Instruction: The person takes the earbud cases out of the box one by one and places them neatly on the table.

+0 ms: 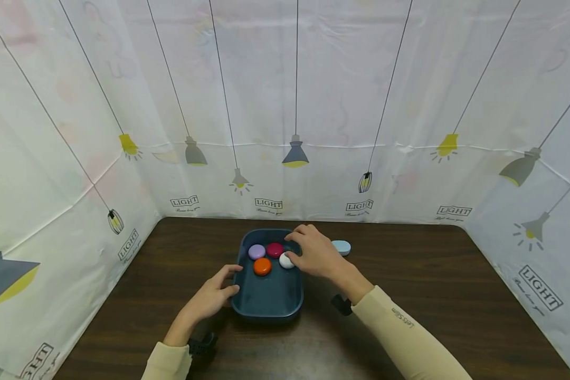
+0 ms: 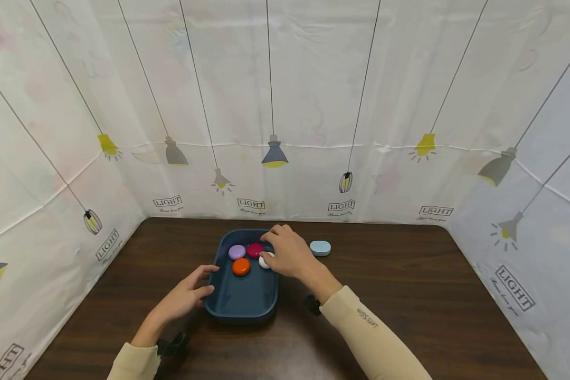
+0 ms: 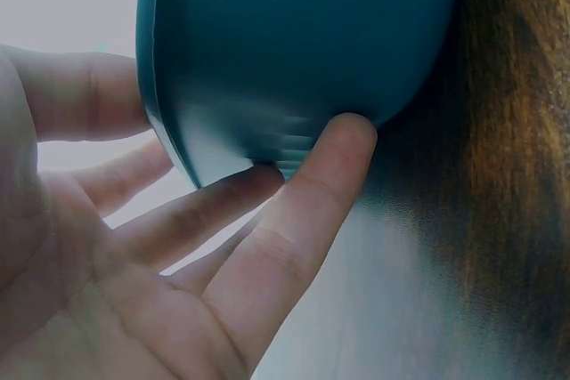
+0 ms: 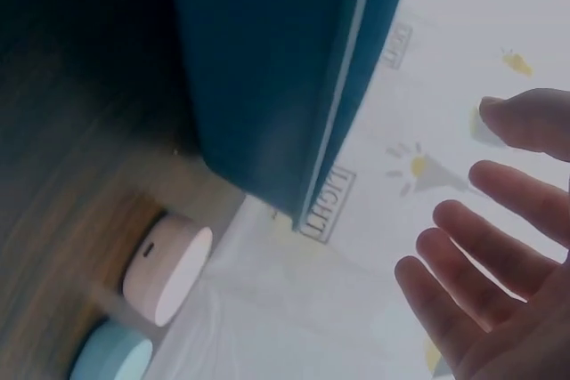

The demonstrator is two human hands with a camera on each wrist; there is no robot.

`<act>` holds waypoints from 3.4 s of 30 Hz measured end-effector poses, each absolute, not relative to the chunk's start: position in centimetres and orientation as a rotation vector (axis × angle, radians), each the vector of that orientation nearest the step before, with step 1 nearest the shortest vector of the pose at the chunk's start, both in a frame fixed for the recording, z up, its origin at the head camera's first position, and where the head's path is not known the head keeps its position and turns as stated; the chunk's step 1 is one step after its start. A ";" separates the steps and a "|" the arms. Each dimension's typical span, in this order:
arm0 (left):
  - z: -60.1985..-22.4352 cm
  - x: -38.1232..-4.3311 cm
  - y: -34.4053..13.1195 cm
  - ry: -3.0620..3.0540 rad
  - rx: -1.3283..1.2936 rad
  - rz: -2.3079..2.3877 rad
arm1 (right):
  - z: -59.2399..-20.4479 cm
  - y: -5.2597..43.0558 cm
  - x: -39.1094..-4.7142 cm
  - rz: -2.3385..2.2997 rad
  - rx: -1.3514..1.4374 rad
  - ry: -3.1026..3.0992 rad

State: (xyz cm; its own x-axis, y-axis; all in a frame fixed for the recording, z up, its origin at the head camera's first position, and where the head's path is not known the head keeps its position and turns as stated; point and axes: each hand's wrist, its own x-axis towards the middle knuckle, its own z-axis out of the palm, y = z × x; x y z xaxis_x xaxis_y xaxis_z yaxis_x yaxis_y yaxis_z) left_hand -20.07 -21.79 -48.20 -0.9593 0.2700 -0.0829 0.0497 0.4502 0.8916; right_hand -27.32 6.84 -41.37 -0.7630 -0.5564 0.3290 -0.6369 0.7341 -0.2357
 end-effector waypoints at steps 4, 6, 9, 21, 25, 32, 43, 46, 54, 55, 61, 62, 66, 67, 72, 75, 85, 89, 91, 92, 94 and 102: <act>-48.2 -20.1 -21.8 2.482 0.283 1.525 | -41.9 6.0 -27.4 0.504 1.007 -2.701; -48.1 -20.1 -21.8 2.483 0.283 1.526 | -42.3 5.6 -27.5 0.491 1.044 -2.685; -48.1 -20.0 -21.8 2.484 0.281 1.530 | -42.9 4.9 -27.9 0.444 1.108 -2.663; -48.2 -19.9 -21.8 2.485 0.278 1.527 | -44.3 2.5 -28.7 0.290 1.273 -2.741; -48.1 -19.9 -21.9 2.474 0.297 1.528 | -44.9 1.7 -28.9 0.262 1.289 -2.796; -47.9 -19.8 -21.8 2.481 0.294 1.517 | -45.7 0.7 -29.2 0.269 1.321 -2.899; -48.5 -20.2 -21.7 2.468 0.308 1.523 | -46.6 0.4 -29.8 0.252 1.375 -3.009; -48.6 -20.2 -21.7 2.464 0.309 1.527 | -46.6 0.3 -29.7 0.255 1.407 -3.029; -48.6 -20.2 -21.6 2.447 0.318 1.543 | -46.8 0.0 -28.9 0.194 1.436 -3.001; -48.6 -20.2 -21.6 2.448 0.320 1.543 | -46.8 0.0 -28.8 0.167 1.433 -2.992; -48.6 -20.2 -21.6 2.458 0.315 1.541 | -47.1 -0.4 -28.3 0.077 1.422 -2.937; -48.5 -20.2 -21.6 2.458 0.310 1.542 | -47.0 -0.4 -28.1 0.074 1.421 -2.936; -48.4 -20.2 -21.6 2.453 0.295 1.548 | -46.9 -0.6 -27.7 0.071 1.415 -2.959; -48.4 -20.2 -21.6 2.454 0.292 1.548 | -46.8 -0.6 -27.6 0.070 1.411 -2.968; -48.2 -20.1 -21.5 2.459 0.263 1.550 | -46.5 -0.4 -27.1 0.090 1.405 -2.978; -48.1 -20.0 -21.5 2.475 0.251 1.537 | -46.2 0.0 -26.8 0.118 1.413 -2.952; -46.5 -19.1 -21.1 2.428 0.280 1.572 | -45.2 1.5 -25.0 0.179 1.466 -2.794; -46.5 -19.2 -21.0 2.428 0.299 1.572 | -44.7 1.8 -24.3 0.187 1.468 -2.763; -47.2 -19.5 -21.2 2.444 0.294 1.564 | -44.4 1.9 -24.0 0.184 1.463 -2.748; -47.1 -19.5 -21.2 2.447 0.293 1.563 | -44.3 2.0 -23.9 0.186 1.459 -2.740; -46.7 -19.3 -21.2 2.445 0.304 1.559 | -44.1 2.2 -23.8 0.189 1.447 -2.723; -46.5 -19.3 -21.2 2.467 0.238 1.547 | -43.0 3.4 -23.5 0.294 1.381 -2.662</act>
State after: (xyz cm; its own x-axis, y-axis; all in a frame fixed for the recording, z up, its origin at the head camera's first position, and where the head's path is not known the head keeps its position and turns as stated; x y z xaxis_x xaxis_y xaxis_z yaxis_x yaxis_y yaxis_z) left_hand -19.29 -21.16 -46.48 -0.9628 0.2513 -0.0989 0.0204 0.4330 0.9012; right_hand -23.47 3.42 -43.04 -0.5735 -0.7939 0.2019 -0.8188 0.5628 -0.1131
